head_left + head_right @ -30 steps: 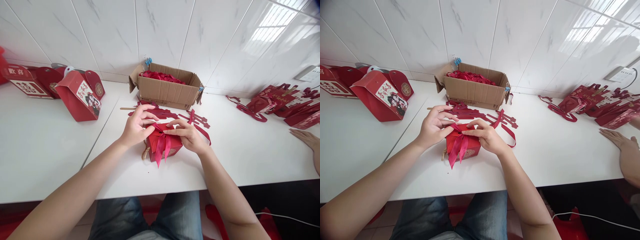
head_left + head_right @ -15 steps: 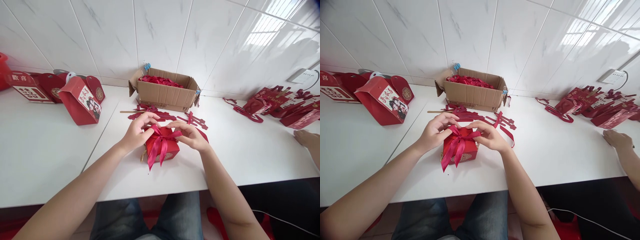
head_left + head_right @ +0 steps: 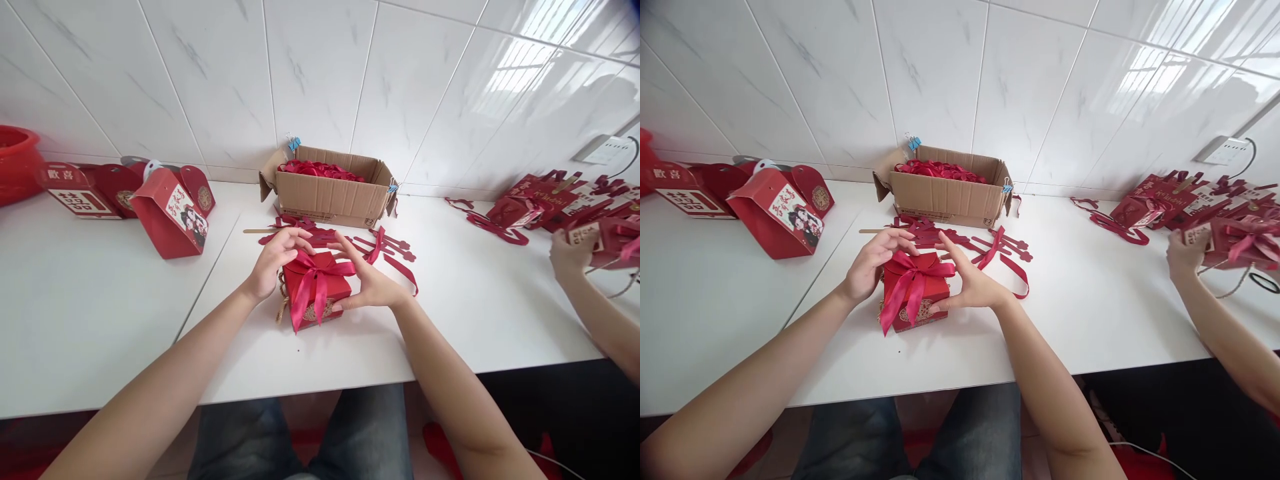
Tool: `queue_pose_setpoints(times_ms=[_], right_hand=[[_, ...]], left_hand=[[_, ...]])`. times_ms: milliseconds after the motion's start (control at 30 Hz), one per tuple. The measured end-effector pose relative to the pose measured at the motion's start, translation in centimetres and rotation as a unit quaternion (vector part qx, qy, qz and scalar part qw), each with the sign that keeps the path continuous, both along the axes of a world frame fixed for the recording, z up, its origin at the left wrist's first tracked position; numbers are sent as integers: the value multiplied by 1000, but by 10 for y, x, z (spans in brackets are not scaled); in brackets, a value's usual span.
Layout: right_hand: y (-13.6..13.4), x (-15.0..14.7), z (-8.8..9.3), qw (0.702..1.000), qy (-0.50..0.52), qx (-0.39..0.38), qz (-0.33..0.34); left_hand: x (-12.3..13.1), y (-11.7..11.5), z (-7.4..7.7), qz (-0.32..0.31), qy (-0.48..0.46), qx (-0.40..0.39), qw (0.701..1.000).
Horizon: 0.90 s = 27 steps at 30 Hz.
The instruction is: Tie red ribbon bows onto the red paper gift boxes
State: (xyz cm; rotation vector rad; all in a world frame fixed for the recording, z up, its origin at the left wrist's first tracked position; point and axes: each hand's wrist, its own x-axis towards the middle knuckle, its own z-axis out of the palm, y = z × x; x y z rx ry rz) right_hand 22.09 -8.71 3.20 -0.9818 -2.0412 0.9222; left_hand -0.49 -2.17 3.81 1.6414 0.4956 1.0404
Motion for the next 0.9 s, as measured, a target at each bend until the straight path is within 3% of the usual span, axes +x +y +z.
queue_pose_setpoints(times_ms=[167, 267, 433, 600, 767, 900], right_hand=[[2, 1, -4, 998, -7, -63, 1], [3, 0, -3, 1000, 22, -20, -6], [4, -3, -3, 994, 64, 70, -58], [5, -3, -7, 981, 89, 122, -119], [2, -6, -4, 971, 106, 112, -185], [1, -7, -4, 968, 107, 102, -204]], left_hand=[[7, -2, -7, 31, -45, -53, 997], [7, 2, -12, 54, -61, -74, 994], [5, 10, -19, 116, -78, -5, 990], [6, 7, -22, 101, -36, 12, 994], [8, -4, -16, 65, 40, 26, 997], [9, -6, -12, 62, 59, -7, 996]])
